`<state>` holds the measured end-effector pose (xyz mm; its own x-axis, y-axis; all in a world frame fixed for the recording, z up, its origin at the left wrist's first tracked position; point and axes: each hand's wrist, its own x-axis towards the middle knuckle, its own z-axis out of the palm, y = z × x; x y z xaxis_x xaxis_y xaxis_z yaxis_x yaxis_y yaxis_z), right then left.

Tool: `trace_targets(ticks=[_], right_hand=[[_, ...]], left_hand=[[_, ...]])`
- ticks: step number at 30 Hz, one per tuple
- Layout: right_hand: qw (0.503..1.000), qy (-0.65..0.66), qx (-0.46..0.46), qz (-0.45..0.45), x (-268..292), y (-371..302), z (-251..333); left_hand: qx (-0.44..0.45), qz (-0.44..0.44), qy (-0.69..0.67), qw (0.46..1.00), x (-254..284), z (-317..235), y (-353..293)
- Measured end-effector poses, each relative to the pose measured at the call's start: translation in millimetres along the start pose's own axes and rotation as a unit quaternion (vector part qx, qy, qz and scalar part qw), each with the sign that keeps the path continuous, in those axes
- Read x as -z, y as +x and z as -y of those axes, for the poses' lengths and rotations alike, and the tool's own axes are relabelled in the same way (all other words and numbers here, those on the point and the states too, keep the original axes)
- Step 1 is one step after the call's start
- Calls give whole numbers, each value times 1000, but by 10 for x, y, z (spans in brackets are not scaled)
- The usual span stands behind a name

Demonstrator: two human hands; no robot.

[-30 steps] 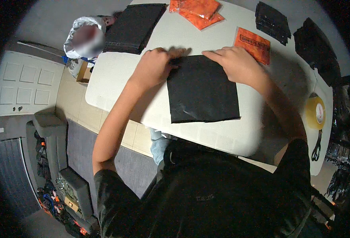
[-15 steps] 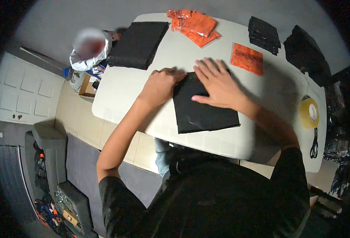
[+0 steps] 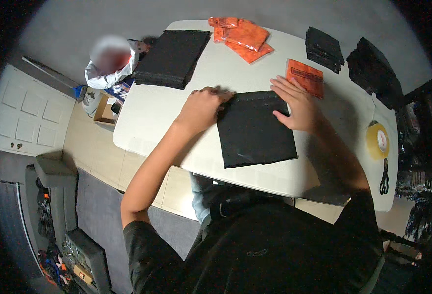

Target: Folding black poly mailers and applying orange adhesive labels.

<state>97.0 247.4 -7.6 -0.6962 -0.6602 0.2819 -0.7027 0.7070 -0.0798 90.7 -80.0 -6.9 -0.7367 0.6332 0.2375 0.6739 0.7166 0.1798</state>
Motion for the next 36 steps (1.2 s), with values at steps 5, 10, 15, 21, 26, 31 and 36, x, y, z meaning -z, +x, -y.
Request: trace_targets(ticks=[5, 10, 15, 21, 26, 31, 36], right_hand=[[999, 25, 21, -16, -123, 142, 364], [1000, 13, 7, -27, 18, 118, 154], [997, 26, -9, -68, 45, -100, -133], [997, 11, 10, -82, -24, -63, -104], [996, 4, 44, -72, -10, 0, -98], [996, -5, 52, -75, -63, 14, -98], [994, -38, 71, -78, -138, 10, -89]], left_hand=[[10, 9, 4, 1000, -32, -15, 8], [36, 41, 11, 998, 52, -91, 13], [19, 23, -7, 1000, 12, -23, 7], [-6, -23, 1, 1000, -12, 3, -7], [-26, -50, 1, 998, -7, 1, -1], [0, -4, 7, 1000, 53, -48, 29], [29, 30, -12, 999, 90, -74, 45]])
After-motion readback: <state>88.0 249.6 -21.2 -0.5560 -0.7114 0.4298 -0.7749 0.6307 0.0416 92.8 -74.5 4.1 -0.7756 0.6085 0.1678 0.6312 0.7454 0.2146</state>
